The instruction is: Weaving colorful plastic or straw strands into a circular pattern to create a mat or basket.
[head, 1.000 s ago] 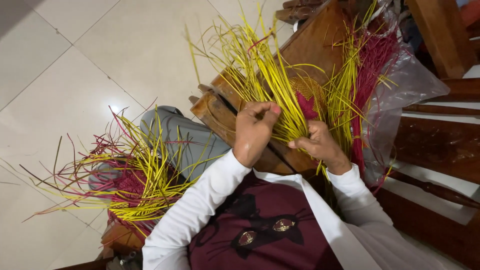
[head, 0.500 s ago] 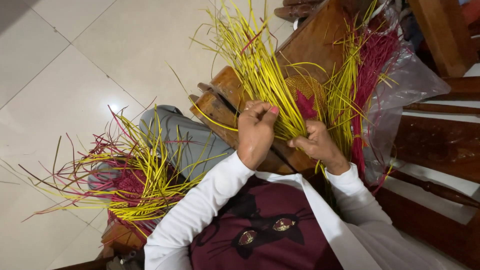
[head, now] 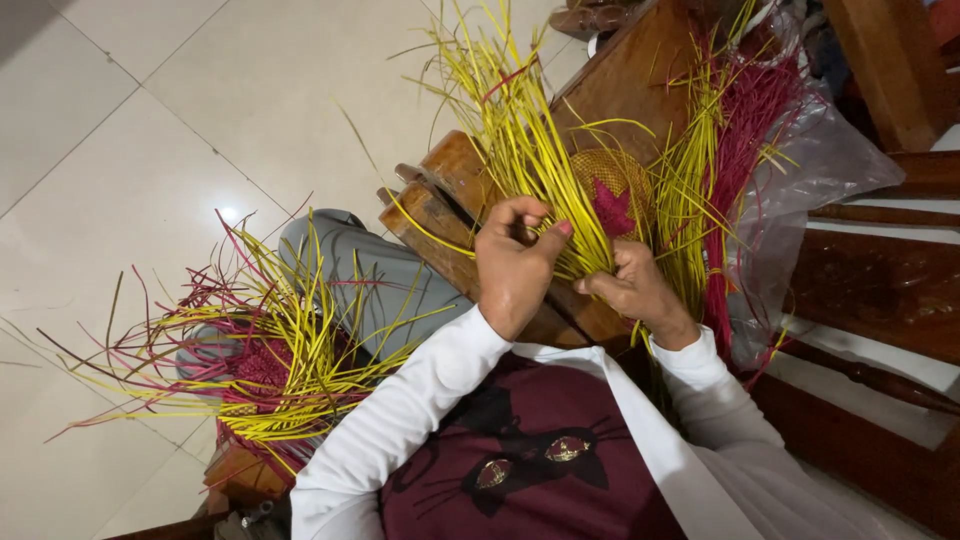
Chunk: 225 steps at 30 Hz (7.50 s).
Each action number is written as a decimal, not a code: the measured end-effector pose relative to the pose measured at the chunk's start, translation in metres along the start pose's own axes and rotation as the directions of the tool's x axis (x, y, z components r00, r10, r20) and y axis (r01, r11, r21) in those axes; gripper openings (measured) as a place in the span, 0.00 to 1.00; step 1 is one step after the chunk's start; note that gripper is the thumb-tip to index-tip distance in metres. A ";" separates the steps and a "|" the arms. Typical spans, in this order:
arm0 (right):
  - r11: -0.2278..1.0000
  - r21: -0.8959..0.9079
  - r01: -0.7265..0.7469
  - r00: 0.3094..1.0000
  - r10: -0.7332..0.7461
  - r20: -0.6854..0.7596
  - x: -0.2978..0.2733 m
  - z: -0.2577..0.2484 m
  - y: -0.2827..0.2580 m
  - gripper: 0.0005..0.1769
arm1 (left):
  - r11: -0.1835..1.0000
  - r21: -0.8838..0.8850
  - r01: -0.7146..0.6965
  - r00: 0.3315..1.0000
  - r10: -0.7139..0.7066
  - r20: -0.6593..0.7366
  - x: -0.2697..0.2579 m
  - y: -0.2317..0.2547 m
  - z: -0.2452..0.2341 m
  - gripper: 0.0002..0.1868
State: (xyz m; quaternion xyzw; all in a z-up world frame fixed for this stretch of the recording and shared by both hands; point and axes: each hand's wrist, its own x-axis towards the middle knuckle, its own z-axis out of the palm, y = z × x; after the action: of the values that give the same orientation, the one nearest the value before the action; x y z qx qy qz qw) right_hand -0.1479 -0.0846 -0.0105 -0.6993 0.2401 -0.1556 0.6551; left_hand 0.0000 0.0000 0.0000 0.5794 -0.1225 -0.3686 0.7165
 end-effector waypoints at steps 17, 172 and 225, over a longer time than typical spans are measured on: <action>0.997 -0.071 0.033 0.999 -0.032 0.018 0.010 0.004 -0.014 0.14 | 0.994 0.034 -0.103 0.987 0.098 0.124 -0.001 -0.011 -0.001 0.03; 0.997 0.009 0.074 0.796 -0.065 0.601 0.088 0.329 -0.048 0.06 | 0.852 0.415 -0.318 0.600 0.520 -0.607 -0.125 0.012 -0.262 0.06; -0.159 -0.635 0.756 0.467 -0.548 0.694 0.306 0.264 0.064 0.08 | 0.771 -0.553 -0.317 0.736 -0.168 -0.656 -0.202 0.065 -0.309 0.05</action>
State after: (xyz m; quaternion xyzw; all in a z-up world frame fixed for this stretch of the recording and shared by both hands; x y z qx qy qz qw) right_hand 0.2397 -0.0295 -0.1285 -0.9566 -0.1729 -0.2321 -0.0328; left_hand 0.0701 0.3680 0.0181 0.3905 0.2513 -0.1217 0.8772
